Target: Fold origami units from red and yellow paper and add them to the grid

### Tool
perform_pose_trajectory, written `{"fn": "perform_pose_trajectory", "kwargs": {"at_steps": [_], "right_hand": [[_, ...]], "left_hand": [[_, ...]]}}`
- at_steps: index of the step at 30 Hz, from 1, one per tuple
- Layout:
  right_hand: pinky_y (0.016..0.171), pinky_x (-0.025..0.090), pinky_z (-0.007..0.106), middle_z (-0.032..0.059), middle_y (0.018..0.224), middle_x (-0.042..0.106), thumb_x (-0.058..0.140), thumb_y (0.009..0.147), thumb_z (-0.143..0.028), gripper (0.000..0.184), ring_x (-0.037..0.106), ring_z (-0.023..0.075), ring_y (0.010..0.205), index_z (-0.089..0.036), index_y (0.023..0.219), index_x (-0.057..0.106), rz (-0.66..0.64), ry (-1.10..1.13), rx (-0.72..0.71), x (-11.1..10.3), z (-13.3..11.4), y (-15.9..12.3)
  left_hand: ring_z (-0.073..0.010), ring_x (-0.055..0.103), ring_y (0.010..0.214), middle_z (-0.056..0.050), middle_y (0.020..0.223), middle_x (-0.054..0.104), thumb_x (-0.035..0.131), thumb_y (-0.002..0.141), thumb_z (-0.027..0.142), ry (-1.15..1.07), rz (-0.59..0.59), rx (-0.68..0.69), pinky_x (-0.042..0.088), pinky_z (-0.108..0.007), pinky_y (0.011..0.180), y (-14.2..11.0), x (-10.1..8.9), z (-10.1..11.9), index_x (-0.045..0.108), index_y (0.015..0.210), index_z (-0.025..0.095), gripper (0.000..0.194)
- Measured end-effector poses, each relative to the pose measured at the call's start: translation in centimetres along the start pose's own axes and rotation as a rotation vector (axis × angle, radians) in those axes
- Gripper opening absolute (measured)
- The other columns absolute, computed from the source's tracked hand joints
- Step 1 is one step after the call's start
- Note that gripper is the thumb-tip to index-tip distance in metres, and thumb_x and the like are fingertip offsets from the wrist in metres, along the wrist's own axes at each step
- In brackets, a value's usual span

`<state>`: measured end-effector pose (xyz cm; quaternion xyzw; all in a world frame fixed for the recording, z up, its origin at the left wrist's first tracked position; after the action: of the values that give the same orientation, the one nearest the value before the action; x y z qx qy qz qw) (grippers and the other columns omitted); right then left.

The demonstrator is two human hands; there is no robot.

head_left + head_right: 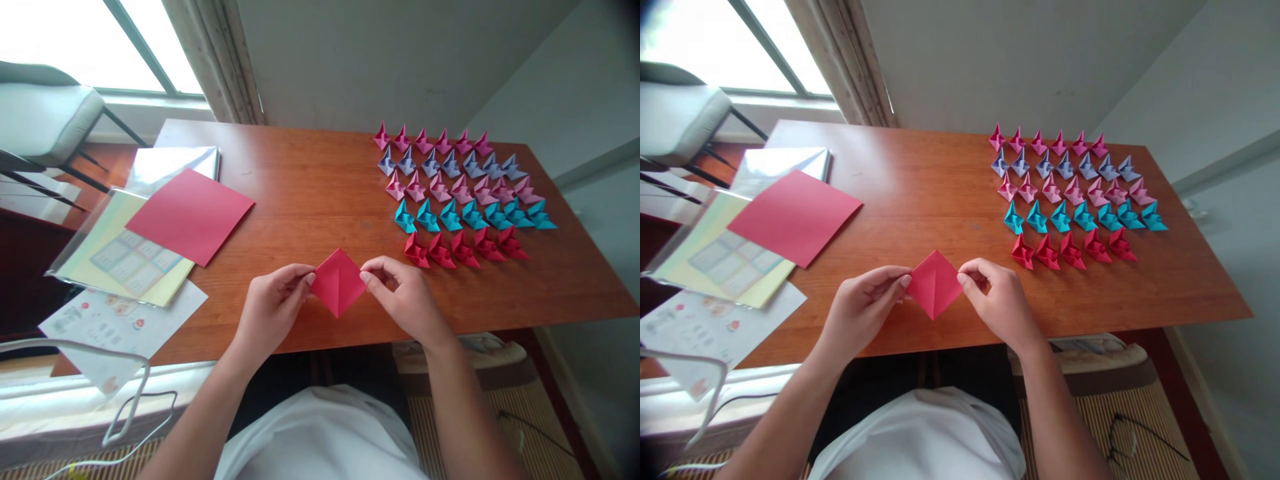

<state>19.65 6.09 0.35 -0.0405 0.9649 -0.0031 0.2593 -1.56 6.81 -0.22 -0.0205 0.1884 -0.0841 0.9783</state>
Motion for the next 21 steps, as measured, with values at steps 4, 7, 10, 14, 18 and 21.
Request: {"fn": "perform_pose_trajectory", "kwargs": {"at_steps": [4, 7, 10, 14, 18, 21], "right_hand": [[0.062, 0.046, 0.026, 0.0000, 0.077, 0.071, 0.061, 0.092, -0.023, 0.009, 0.063, 0.0154, 0.067, -0.021, 0.087, 0.069, -0.012, -0.097, -0.018, 0.8, 0.2, 0.9], [0.064, 0.046, 0.028, 0.0009, 0.078, 0.072, 0.060, 0.092, -0.020, 0.010, 0.064, 0.0164, 0.068, -0.021, 0.087, 0.069, -0.031, -0.183, -0.071, 1.3, 0.1, 1.8], [0.067, 0.046, 0.029, 0.0022, 0.080, 0.073, 0.059, 0.093, -0.018, 0.011, 0.065, 0.0174, 0.071, -0.021, 0.086, 0.068, -0.048, -0.280, -0.115, 1.5, 0.2, 2.5], [0.073, 0.047, 0.032, 0.0045, 0.084, 0.070, 0.059, 0.093, -0.017, 0.010, 0.064, 0.0197, 0.077, -0.021, 0.089, 0.067, -0.034, -0.414, -0.161, 1.5, 0.4, 3.0], [0.083, 0.049, 0.033, 0.0082, 0.094, 0.068, 0.057, 0.094, -0.016, 0.011, 0.064, 0.0224, 0.091, -0.020, 0.093, 0.067, 0.007, -0.444, -0.234, 1.9, -0.2, 3.9], [0.084, 0.048, 0.031, 0.0060, 0.095, 0.069, 0.055, 0.097, -0.016, 0.014, 0.064, 0.0198, 0.092, -0.021, 0.093, 0.068, -0.037, -0.378, -0.267, 2.7, -0.7, 5.1]], "left_hand": [[-0.0246, 0.070, 0.103, -0.010, 0.117, 0.074, 0.055, 0.095, 0.019, 0.590, 0.182, 0.367, 0.057, -0.037, 0.091, -0.3, 0.4, 1.5, 0.070, 0.116, 0.017, 0.026], [-0.0281, 0.062, 0.122, -0.014, 0.132, 0.067, 0.051, 0.095, 0.009, 0.766, 0.066, 0.659, 0.052, -0.042, 0.104, -0.5, 1.9, 2.3, 0.066, 0.124, 0.011, 0.034], [-0.0294, 0.058, 0.129, -0.017, 0.137, 0.064, 0.046, 0.096, 0.008, 0.863, -0.106, 0.779, 0.051, -0.042, 0.109, 0.0, 3.0, 1.9, 0.064, 0.127, 0.005, 0.036], [-0.0298, 0.056, 0.133, -0.019, 0.140, 0.062, 0.044, 0.096, 0.008, 0.925, -0.257, 0.768, 0.049, -0.042, 0.113, 0.8, 3.4, 0.7, 0.061, 0.131, 0.002, 0.039], [-0.0281, 0.052, 0.139, -0.018, 0.145, 0.058, 0.040, 0.097, 0.008, 0.949, -0.300, 0.758, 0.045, -0.042, 0.117, 0.8, 3.5, -0.1, 0.056, 0.137, 0.004, 0.043], [-0.0286, 0.047, 0.143, -0.021, 0.149, 0.053, 0.036, 0.099, 0.009, 0.979, -0.336, 0.773, 0.040, -0.043, 0.120, 0.5, 3.6, -0.2, 0.052, 0.140, -0.001, 0.045]]}}
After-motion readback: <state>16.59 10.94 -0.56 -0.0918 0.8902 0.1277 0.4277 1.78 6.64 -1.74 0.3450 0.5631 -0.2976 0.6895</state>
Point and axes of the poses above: each hand's wrist, its own y-axis towards the middle knuckle, its own x-axis out of the palm, z = x × y, the point moved 5 cm from there along y, towards the middle knuckle
